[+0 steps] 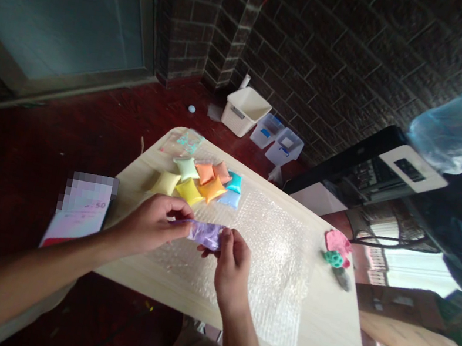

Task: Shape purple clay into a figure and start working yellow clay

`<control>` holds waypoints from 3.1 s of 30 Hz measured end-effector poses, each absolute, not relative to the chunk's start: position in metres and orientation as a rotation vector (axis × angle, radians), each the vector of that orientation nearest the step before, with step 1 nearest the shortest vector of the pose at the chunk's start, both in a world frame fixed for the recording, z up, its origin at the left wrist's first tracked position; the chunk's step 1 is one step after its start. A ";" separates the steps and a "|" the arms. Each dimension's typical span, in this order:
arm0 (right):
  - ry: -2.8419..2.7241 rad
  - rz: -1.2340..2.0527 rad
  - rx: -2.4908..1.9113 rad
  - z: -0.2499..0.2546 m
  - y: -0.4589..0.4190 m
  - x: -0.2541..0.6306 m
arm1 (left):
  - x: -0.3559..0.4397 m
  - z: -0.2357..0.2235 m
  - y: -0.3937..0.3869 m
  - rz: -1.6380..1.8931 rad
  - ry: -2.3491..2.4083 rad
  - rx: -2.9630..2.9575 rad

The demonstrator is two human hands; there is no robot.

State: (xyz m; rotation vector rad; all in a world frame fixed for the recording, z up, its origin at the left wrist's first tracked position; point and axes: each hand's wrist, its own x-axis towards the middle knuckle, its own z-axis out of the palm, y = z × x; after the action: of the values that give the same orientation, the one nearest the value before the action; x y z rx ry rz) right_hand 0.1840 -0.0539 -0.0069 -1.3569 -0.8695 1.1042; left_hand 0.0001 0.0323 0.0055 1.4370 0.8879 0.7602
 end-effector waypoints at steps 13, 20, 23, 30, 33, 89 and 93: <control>-0.714 1.149 -1.307 -0.006 -0.055 0.178 | 0.013 -0.008 0.023 0.533 0.693 1.085; -0.809 1.067 -1.368 -0.006 -0.054 0.182 | 0.009 -0.006 0.022 0.454 0.720 1.348; -0.821 1.050 -1.377 -0.005 -0.055 0.185 | 0.006 -0.008 0.024 0.453 0.768 1.569; -0.783 1.078 -1.334 -0.003 -0.052 0.187 | -0.004 -0.007 0.037 0.483 0.813 1.686; -0.743 1.097 -1.309 -0.002 -0.050 0.185 | -0.003 -0.007 0.034 0.496 0.708 1.602; -0.600 1.154 -1.367 -0.007 -0.040 0.224 | -0.001 0.019 0.042 0.484 0.653 0.337; -1.002 0.938 -1.614 -0.012 -0.042 0.229 | 0.001 0.019 0.042 0.489 0.696 0.256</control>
State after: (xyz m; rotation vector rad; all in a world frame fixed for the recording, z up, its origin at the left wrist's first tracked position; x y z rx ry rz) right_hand 0.2288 -0.0415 -0.0123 -1.6139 -1.0025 0.9378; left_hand 0.0009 0.0420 0.0187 0.2560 0.6962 0.4891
